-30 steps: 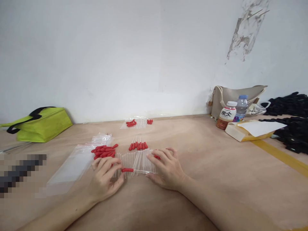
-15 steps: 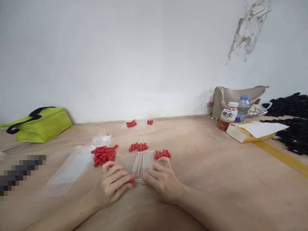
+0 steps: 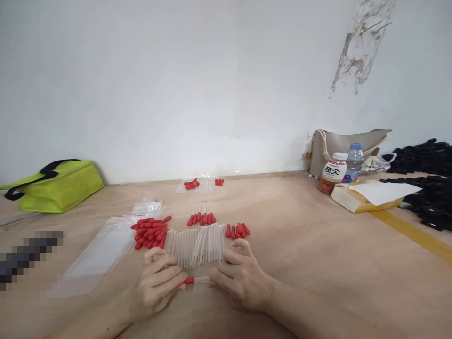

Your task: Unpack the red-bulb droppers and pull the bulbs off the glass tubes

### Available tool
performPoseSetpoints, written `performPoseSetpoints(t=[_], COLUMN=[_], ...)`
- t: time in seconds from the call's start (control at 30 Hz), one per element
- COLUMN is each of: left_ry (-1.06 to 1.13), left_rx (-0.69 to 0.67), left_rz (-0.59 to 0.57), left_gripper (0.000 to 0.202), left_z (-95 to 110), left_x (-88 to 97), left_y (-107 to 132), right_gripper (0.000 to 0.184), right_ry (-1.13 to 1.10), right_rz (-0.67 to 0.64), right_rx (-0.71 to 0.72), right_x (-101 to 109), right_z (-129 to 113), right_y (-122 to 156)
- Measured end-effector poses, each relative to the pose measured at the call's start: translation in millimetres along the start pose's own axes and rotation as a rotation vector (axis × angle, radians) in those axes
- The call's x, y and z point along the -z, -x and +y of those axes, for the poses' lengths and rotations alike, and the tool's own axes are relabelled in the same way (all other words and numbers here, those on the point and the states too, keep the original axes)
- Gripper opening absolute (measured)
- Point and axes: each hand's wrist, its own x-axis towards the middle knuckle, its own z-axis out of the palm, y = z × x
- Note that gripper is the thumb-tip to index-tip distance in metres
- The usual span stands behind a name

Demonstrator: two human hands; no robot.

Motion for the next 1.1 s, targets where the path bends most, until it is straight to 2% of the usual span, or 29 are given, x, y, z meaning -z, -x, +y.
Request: performPoseSetpoints(t=[0.13, 0.27, 0.4, 0.57, 0.73, 0.8, 0.9, 1.0, 1.1], left_ry=[0.013, 0.069, 0.112, 0.099, 0.021, 0.007, 0.041, 0.056, 0.028], left_rx=[-0.019, 0.001, 0.153, 0.383, 0.597, 0.681, 0.807, 0.867, 0.9], left_rz=[0.005, 0.001, 0.04, 0.037, 0.079, 0.04, -0.086, -0.211, -0.287], left_gripper=[0.017, 0.012, 0.016, 0.022, 0.029, 0.028, 0.029, 0.033, 0.031], left_z=[0.7, -7.5, -19.6, -31.7, -58.7, -72.0, -92.3, -112.6, -129.7], left_x=[-0.8, 0.3, 6.8, 7.7, 17.9, 26.3, 35.5, 36.4, 32.4], left_y=[0.8, 10.0, 11.2, 3.1, 10.4, 11.7, 5.6, -8.0, -19.9], right_gripper=[0.013, 0.014, 0.017, 0.016, 0.019, 0.019, 0.019, 0.017, 0.014], right_ry=[0.008, 0.0, -0.009, -0.018, -0.058, -0.081, -0.1, -0.071, 0.028], right_rz=[0.017, 0.025, 0.043, 0.111, 0.159, 0.152, 0.122, 0.132, 0.176], right_rx=[0.011, 0.005, -0.175, -0.326, -0.506, -0.528, -0.508, -0.441, -0.405], right_x=[2.4, 8.1, 9.3, -0.8, -1.7, 0.3, 1.1, -5.3, -18.8], right_z=[0.0, 7.8, 21.0, 29.0, 35.4, 37.7, 39.3, 37.9, 33.8], right_y=[2.1, 6.4, 8.6, 7.5, 5.8, 1.1, -12.5, -30.4, -44.6])
